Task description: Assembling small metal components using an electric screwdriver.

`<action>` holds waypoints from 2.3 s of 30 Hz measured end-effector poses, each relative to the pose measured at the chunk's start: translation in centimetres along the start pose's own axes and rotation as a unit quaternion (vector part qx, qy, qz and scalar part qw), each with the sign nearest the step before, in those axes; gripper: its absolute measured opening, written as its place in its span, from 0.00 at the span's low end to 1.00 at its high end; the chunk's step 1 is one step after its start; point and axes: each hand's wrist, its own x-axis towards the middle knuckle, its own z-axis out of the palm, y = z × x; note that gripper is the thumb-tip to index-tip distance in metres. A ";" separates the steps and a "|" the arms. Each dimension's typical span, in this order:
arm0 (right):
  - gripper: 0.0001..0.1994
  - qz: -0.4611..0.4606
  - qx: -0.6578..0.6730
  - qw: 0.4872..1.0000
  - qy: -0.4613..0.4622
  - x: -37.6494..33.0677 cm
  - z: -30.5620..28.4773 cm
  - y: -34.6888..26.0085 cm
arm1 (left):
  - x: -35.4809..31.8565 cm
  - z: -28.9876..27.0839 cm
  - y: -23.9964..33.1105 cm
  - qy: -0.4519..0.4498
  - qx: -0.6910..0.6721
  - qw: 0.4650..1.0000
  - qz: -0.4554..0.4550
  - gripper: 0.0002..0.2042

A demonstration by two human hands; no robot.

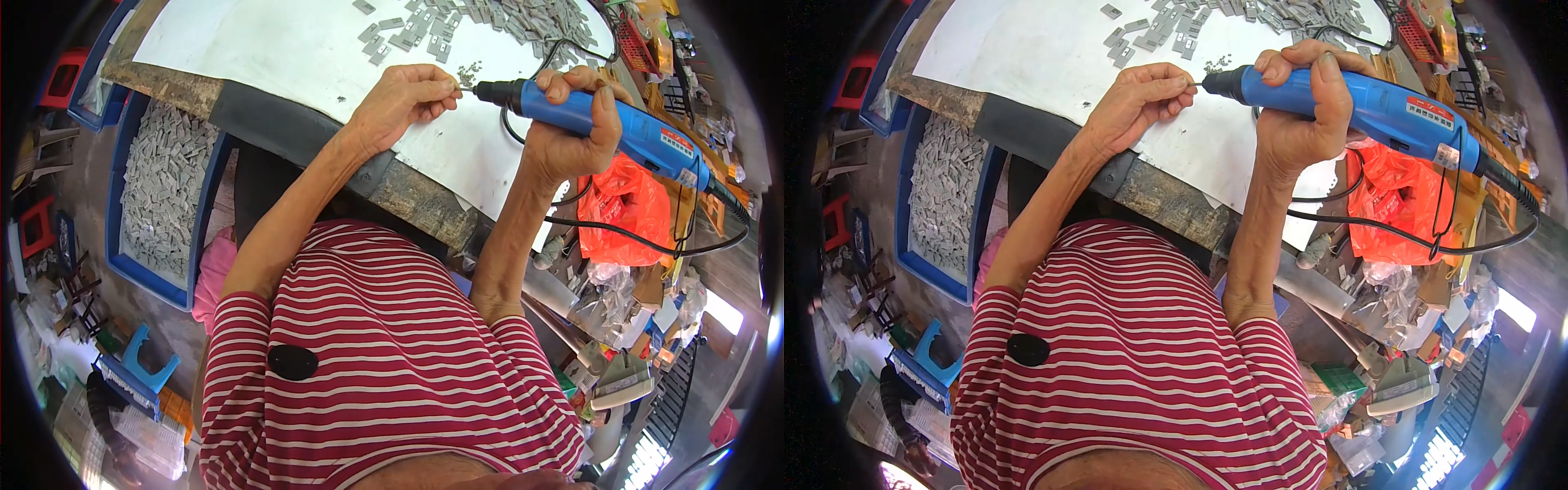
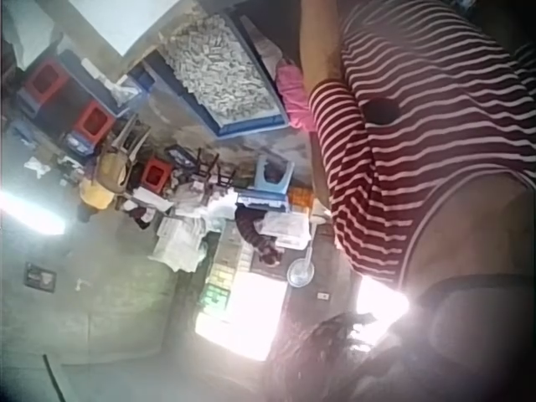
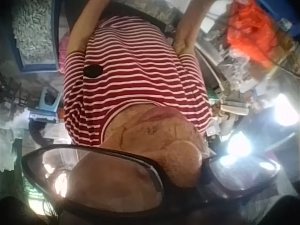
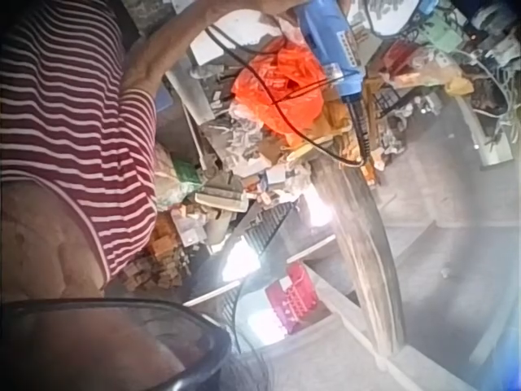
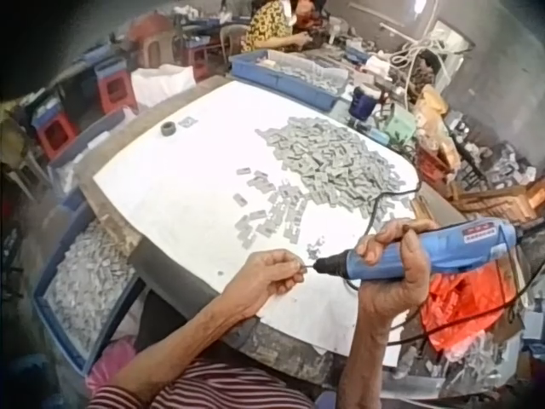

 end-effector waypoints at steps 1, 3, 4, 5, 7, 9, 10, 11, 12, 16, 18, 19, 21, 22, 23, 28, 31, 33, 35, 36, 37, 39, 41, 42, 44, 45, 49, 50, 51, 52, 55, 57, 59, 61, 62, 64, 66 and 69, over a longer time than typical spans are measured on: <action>0.07 0.001 0.000 1.000 -0.001 0.0 0.0 0.0 | 0.0 0.0 0.0 0.001 0.000 1.000 0.001 0.08; 0.07 0.000 0.001 1.000 -0.009 0.0 0.0 0.0 | 0.0 0.0 -0.1 0.003 0.005 1.000 -0.001 0.08; 0.07 0.001 0.001 1.000 -0.010 0.0 0.0 0.0 | 0.0 0.0 -0.1 0.003 0.005 1.000 0.000 0.08; 0.07 0.005 0.006 1.000 -0.003 0.0 0.0 0.1 | 0.0 0.0 -0.1 0.002 0.004 1.000 0.000 0.09; 0.07 0.010 0.011 1.000 0.002 0.0 0.1 0.0 | 0.0 0.0 -0.2 0.001 0.002 1.000 0.001 0.09; 0.07 0.008 -0.003 1.000 0.008 0.0 0.1 0.0 | 0.0 -0.1 -0.2 -0.013 -0.016 1.000 0.006 0.09; 0.07 0.008 -0.003 1.000 0.008 0.0 0.2 0.0 | 0.1 -0.1 -0.3 -0.013 -0.016 1.000 0.006 0.09; 0.08 0.000 0.003 1.000 0.017 0.1 0.3 0.0 | 0.1 -0.2 -0.3 -0.015 -0.016 1.000 0.008 0.09; 0.09 -0.009 0.009 1.000 0.026 0.1 0.4 0.0 | 0.1 -0.2 -0.3 -0.017 -0.016 1.000 0.009 0.09; 0.09 -0.006 0.012 0.999 0.029 0.1 0.3 0.1 | 0.1 -0.3 -0.3 -0.017 -0.015 1.000 0.013 0.09; 0.10 -0.010 0.007 0.999 0.031 0.1 0.2 0.0 | 0.1 -0.3 -0.4 -0.020 -0.018 1.000 0.012 0.10; 0.10 -0.010 0.008 0.999 0.030 0.1 0.2 0.0 | 0.1 -0.2 -0.4 -0.019 -0.018 1.000 0.013 0.10; 0.10 -0.009 0.015 0.999 0.028 0.1 0.1 0.0 | 0.0 -0.1 -0.3 -0.017 -0.005 1.000 0.017 0.10; 0.10 -0.009 0.015 0.999 0.028 0.1 0.1 0.0 | -0.1 -0.1 -0.3 -0.016 -0.005 1.000 0.018 0.10; 0.10 -0.009 0.012 1.000 0.027 0.1 0.1 0.0 | -0.1 -0.1 -0.2 -0.017 -0.003 1.000 0.015 0.10; 0.11 -0.008 0.009 0.999 0.031 0.1 0.4 0.1 | -0.1 -0.2 -0.2 -0.009 -0.005 1.000 0.006 0.10; 0.11 0.003 0.021 0.999 0.034 0.0 0.3 0.1 | 0.0 -0.3 -0.3 -0.009 -0.008 1.000 0.004 0.09; 0.11 0.005 0.014 1.000 0.026 0.1 0.3 0.2 | -0.1 -0.3 -0.2 -0.011 -0.015 1.000 0.002 0.08; 0.11 0.006 0.016 1.000 0.022 0.0 0.3 0.1 | 0.0 -0.3 -0.2 -0.014 -0.014 1.000 0.001 0.08; 0.11 0.007 0.018 1.000 0.019 0.0 0.3 0.1 | 0.0 -0.4 -0.2 -0.018 -0.012 1.000 0.001 0.08; 0.11 0.007 0.017 1.000 0.019 0.0 0.2 0.1 | 0.0 -0.4 -0.3 -0.018 -0.013 1.000 0.001 0.08; 0.11 0.006 0.026 1.000 0.012 0.0 0.1 0.2 | 0.1 -0.4 -0.3 -0.024 -0.014 1.000 -0.002 0.07; 0.11 0.004 0.023 1.000 0.012 0.0 0.2 0.2 | 0.1 -0.5 -0.4 -0.024 -0.013 1.000 0.003 0.07; 0.10 0.001 0.020 1.000 0.012 -0.1 0.2 0.2 | 0.1 -0.5 -0.5 -0.026 -0.013 1.000 0.008 0.07; 0.10 -0.002 0.019 1.000 0.009 0.0 0.1 0.2 | 0.1 -0.4 -0.5 -0.023 -0.015 1.000 0.008 0.07; 0.10 -0.005 0.018 1.000 0.006 0.0 0.1 0.2 | 0.1 -0.4 -0.5 -0.020 -0.017 1.000 0.008 0.07; 0.10 -0.005 0.017 1.000 0.008 0.0 0.2 0.2 | 0.0 -0.3 -0.4 -0.017 -0.020 1.000 0.008 0.08; 0.10 -0.005 0.016 1.000 0.011 0.0 0.2 0.1 | 0.0 -0.2 -0.3 -0.016 -0.020 1.000 0.005 0.08; 0.10 -0.006 0.015 1.000 0.013 -0.1 0.2 0.0 | 0.0 -0.1 -0.3 -0.014 -0.020 1.000 0.003 0.08; 0.10 -0.005 0.015 1.000 0.013 -0.1 0.3 0.0 | 0.0 -0.1 -0.2 -0.014 -0.021 1.000 0.003 0.08; 0.10 -0.003 0.017 1.000 0.016 0.0 0.3 0.0 | -0.1 0.0 -0.2 -0.016 -0.020 1.000 0.006 0.09; 0.11 -0.002 0.015 1.000 0.022 0.0 0.3 0.0 | -0.1 0.2 -0.2 0.001 -0.033 0.999 0.012 0.08; 0.11 0.001 0.021 1.000 0.021 0.0 0.4 0.0 | 0.0 -0.2 -0.3 -0.006 -0.027 1.000 0.014 0.09; 0.11 0.004 0.029 0.999 0.018 0.0 0.4 0.0 | -0.1 -0.4 -0.4 -0.011 -0.020 1.000 0.018 0.09; 0.11 0.008 0.028 1.000 0.011 0.0 0.2 0.0 | -0.2 -0.3 -0.4 -0.005 -0.007 1.000 0.019 0.09; 0.12 0.017 0.032 0.999 0.007 0.1 -0.3 -0.2 | -0.3 0.0 -0.3 0.001 0.016 1.000 0.011 0.09; 0.12 0.010 0.033 0.999 0.011 0.1 -0.6 -0.6 | -0.6 0.2 0.1 0.017 0.085 0.996 0.019 0.09; 0.12 0.014 0.044 0.999 0.008 0.2 -0.5 0.0 | -2.1 -0.4 1.2 0.112 0.300 0.943 0.089 0.09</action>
